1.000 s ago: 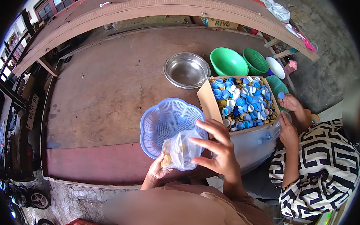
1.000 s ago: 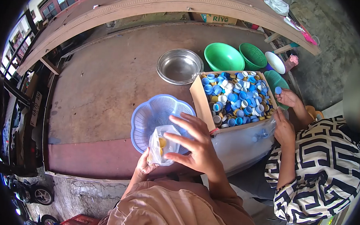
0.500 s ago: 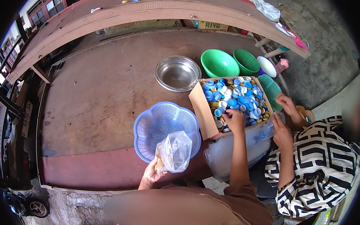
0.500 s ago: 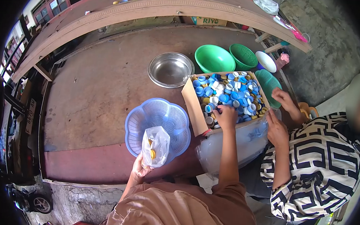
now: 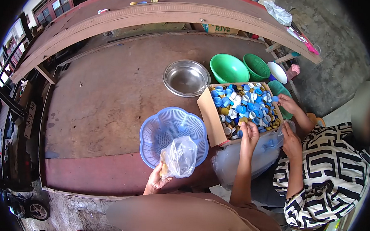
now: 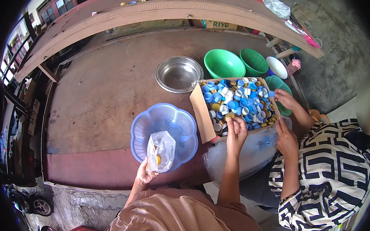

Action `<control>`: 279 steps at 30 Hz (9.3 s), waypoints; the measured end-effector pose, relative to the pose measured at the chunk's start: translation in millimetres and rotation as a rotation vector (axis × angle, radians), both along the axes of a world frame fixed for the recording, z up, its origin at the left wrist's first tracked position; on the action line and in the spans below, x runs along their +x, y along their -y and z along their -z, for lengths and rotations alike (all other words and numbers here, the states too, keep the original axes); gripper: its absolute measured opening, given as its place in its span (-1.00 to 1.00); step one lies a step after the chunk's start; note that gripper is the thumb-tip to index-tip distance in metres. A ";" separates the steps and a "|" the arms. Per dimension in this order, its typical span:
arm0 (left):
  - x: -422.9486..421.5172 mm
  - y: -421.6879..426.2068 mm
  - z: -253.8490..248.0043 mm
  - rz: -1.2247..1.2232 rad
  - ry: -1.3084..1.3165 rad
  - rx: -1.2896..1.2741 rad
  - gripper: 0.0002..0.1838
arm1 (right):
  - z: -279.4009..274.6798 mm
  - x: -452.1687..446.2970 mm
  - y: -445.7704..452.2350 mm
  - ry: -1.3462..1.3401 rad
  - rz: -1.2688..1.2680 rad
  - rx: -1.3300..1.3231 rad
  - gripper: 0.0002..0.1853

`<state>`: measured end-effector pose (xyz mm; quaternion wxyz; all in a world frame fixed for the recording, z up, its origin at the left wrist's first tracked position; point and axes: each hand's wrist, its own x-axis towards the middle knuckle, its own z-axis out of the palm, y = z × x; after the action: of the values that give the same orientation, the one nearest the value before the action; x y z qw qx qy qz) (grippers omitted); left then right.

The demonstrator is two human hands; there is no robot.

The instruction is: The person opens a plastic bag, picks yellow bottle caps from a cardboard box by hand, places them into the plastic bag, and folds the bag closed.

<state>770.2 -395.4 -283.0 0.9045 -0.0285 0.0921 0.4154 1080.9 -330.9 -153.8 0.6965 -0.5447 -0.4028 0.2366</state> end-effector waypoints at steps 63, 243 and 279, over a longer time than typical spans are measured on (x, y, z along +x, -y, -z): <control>-3.3 0.0 8.2 0.016 -0.024 -0.059 -0.52 | 28.1 32.8 -46.3 1.119 0.299 -0.788 -0.82; 17.1 -12.9 -14.3 -0.015 0.090 0.007 -0.44 | -9.5 34.2 -17.0 -0.009 -0.242 -0.375 -0.79; 29.0 -12.5 -25.2 -0.027 -0.101 0.045 -0.43 | -53.2 -101.8 42.8 -0.534 -0.843 0.106 -0.77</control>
<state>799.3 -383.0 -257.8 0.8935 0.0117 0.1277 0.4303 979.1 -373.7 -100.5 0.6457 -0.2191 -0.4071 0.6077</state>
